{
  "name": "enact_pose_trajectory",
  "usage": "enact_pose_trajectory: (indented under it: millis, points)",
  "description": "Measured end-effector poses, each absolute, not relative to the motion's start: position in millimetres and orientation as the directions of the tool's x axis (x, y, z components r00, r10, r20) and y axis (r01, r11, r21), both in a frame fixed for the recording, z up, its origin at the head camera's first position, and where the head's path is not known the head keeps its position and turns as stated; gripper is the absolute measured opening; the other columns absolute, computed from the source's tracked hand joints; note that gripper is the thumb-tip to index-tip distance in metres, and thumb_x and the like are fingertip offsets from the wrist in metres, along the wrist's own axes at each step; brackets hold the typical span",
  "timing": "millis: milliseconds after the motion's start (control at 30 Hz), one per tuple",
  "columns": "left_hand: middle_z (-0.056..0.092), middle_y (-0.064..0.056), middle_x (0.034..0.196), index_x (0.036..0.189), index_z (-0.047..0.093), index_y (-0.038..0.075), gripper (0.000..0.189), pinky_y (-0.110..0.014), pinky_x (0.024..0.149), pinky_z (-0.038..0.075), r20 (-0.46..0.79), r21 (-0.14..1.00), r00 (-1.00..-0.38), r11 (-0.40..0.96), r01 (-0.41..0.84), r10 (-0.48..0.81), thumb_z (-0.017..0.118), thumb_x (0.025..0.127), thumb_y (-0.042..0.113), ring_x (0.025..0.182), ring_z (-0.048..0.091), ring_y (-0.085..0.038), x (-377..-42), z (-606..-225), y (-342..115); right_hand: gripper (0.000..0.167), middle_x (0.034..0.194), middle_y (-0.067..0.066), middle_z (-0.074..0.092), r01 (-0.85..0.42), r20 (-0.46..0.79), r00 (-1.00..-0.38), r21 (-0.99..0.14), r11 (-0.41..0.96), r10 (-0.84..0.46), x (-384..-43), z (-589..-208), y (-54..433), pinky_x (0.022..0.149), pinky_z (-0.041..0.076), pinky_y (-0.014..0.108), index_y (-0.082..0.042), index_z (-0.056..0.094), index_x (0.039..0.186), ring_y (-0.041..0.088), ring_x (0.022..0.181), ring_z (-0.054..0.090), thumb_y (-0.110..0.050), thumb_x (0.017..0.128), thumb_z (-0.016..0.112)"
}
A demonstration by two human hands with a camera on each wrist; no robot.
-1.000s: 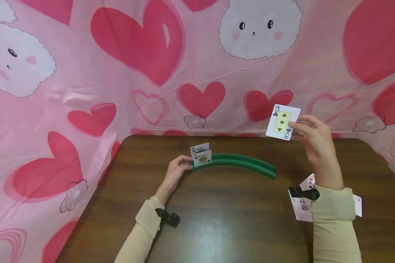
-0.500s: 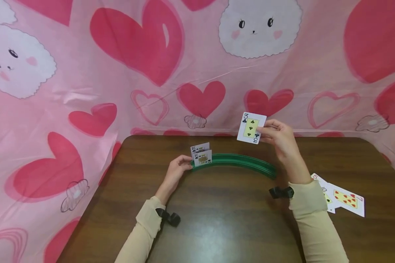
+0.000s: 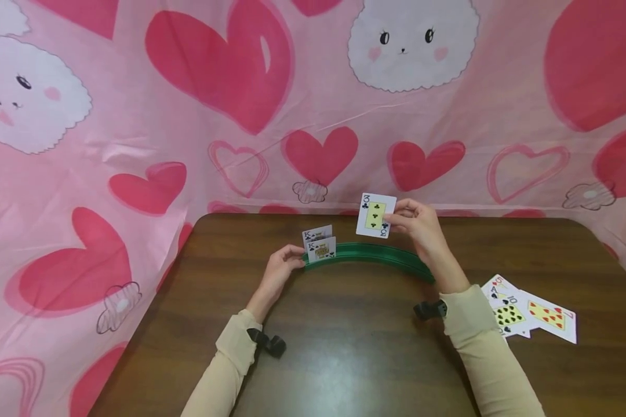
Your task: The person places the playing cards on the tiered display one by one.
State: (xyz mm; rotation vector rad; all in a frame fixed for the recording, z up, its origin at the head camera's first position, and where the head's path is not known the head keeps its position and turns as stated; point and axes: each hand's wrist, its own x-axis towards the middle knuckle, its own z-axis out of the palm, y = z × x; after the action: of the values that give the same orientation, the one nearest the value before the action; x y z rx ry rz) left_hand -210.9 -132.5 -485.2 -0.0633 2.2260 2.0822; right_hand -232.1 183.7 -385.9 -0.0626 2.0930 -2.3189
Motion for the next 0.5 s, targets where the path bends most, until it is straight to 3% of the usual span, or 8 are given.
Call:
enact_pose_trajectory:
  millis: [133, 333, 500]
  points:
    - [0.069, -0.018, 0.119, 0.114, 0.069, -0.009, 0.023, -0.025, 0.085, 0.05, -0.098, 0.993, -0.995, 0.068, -0.095, 0.031, 0.062, 0.092, -0.007, 0.104, 0.065, -0.021, -210, -485, -131, 0.009, 0.09, -0.005, 0.074, -0.002, 0.005, -0.999, -0.998, -0.061, -0.039, -233, -390, 180, 0.076, 0.059, 0.026, -0.002, 0.066, 0.101, 0.013, 0.083, 0.071, -0.004, 0.095, 0.072]
    - [0.07, -0.017, 0.116, 0.112, 0.07, -0.008, 0.022, -0.026, 0.085, 0.05, -0.093, 0.993, -0.995, 0.071, -0.091, 0.027, 0.062, 0.091, -0.008, 0.102, 0.066, -0.021, -210, -485, -131, 0.028, 0.091, -0.002, 0.074, 0.01, -0.012, -0.996, -1.0, 0.023, -0.085, -237, -395, 171, 0.08, 0.059, 0.027, 0.014, 0.058, 0.11, 0.012, 0.082, 0.07, -0.005, 0.095, 0.073]
    - [0.069, -0.018, 0.117, 0.113, 0.069, -0.009, 0.023, -0.026, 0.084, 0.05, -0.092, 0.994, -0.995, 0.059, -0.09, 0.027, 0.062, 0.091, -0.008, 0.103, 0.065, -0.021, -210, -484, -133, 0.027, 0.09, 0.004, 0.074, 0.009, -0.019, -0.992, -0.997, 0.079, -0.126, -242, -399, 162, 0.08, 0.059, 0.028, 0.015, 0.058, 0.107, 0.013, 0.082, 0.07, -0.003, 0.093, 0.074]
